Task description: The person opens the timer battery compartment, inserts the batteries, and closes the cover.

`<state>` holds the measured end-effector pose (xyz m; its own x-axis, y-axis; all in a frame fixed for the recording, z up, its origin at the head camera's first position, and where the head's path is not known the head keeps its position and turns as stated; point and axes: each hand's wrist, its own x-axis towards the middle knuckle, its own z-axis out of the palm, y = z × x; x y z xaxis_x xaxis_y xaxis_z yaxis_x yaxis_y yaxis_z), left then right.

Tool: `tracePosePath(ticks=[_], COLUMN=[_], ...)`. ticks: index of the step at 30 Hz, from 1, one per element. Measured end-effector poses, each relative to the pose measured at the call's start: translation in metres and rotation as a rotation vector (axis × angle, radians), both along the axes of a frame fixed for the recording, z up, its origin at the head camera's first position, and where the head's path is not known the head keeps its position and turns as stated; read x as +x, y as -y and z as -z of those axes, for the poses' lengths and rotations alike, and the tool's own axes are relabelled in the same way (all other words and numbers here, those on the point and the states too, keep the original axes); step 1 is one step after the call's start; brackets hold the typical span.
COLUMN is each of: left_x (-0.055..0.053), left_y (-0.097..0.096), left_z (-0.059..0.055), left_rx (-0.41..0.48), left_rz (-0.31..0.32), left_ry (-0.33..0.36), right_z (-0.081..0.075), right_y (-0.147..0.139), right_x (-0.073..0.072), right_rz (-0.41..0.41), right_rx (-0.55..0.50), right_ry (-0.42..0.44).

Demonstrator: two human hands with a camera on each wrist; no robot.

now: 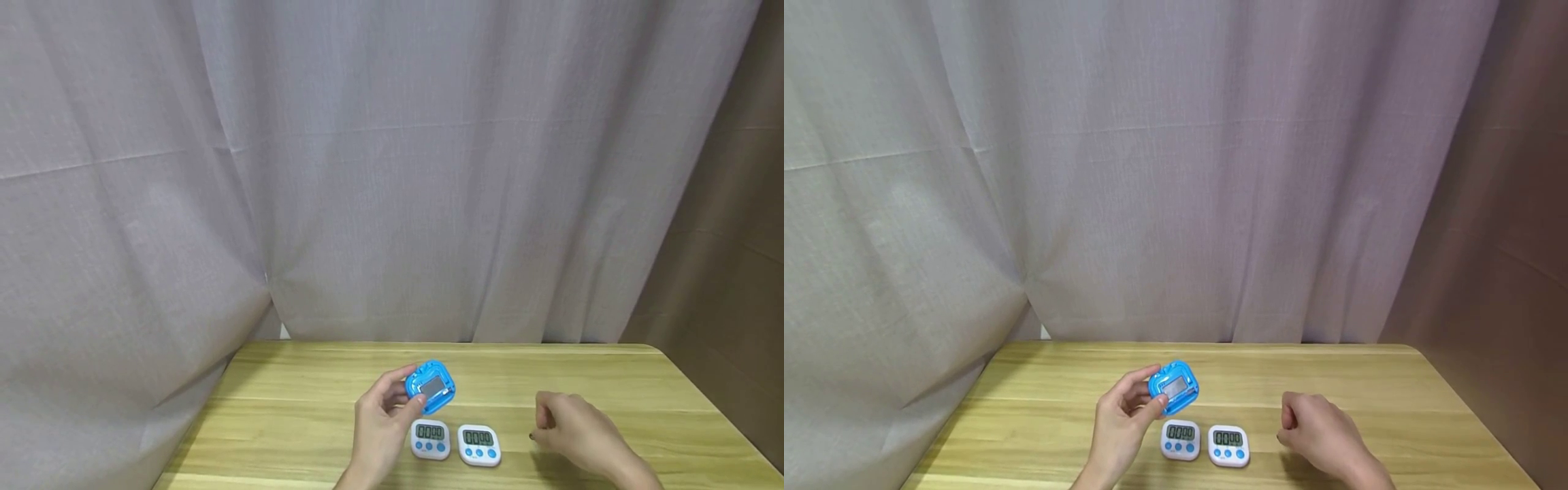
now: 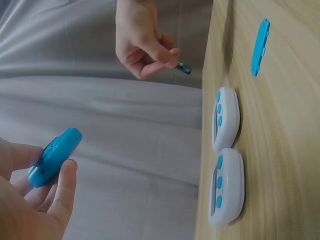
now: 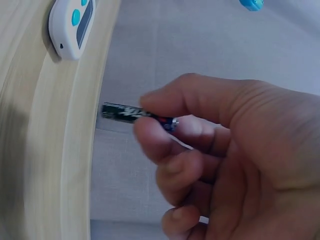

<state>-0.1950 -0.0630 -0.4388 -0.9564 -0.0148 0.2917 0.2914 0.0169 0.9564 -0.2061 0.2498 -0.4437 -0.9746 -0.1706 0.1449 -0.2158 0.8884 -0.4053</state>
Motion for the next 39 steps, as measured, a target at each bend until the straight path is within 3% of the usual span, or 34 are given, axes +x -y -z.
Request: tracePosePath(ticks=[6,23,33,39], left_x=[0.001,0.000,-0.001,0.001], left_y=[0.000,-0.001,-0.004,-0.007], left_z=[0.001,0.002,0.004,0.004], left_rx=[0.004,-0.008,0.004,0.006], left_rz=[0.001,0.009,0.020,0.032], left_ry=[0.003,0.009,0.030,0.060], right_z=[-0.005,-0.011,-0.016,-0.017], right_y=[0.006,0.016,0.029,0.040], right_x=[0.000,0.002,0.007,0.014], right_rz=[0.022,-0.014,-0.035,-0.089], right_rx=[-0.066,-0.253,-0.391,-0.452], right_ry=[-0.056,-0.396,-0.417,-0.441])
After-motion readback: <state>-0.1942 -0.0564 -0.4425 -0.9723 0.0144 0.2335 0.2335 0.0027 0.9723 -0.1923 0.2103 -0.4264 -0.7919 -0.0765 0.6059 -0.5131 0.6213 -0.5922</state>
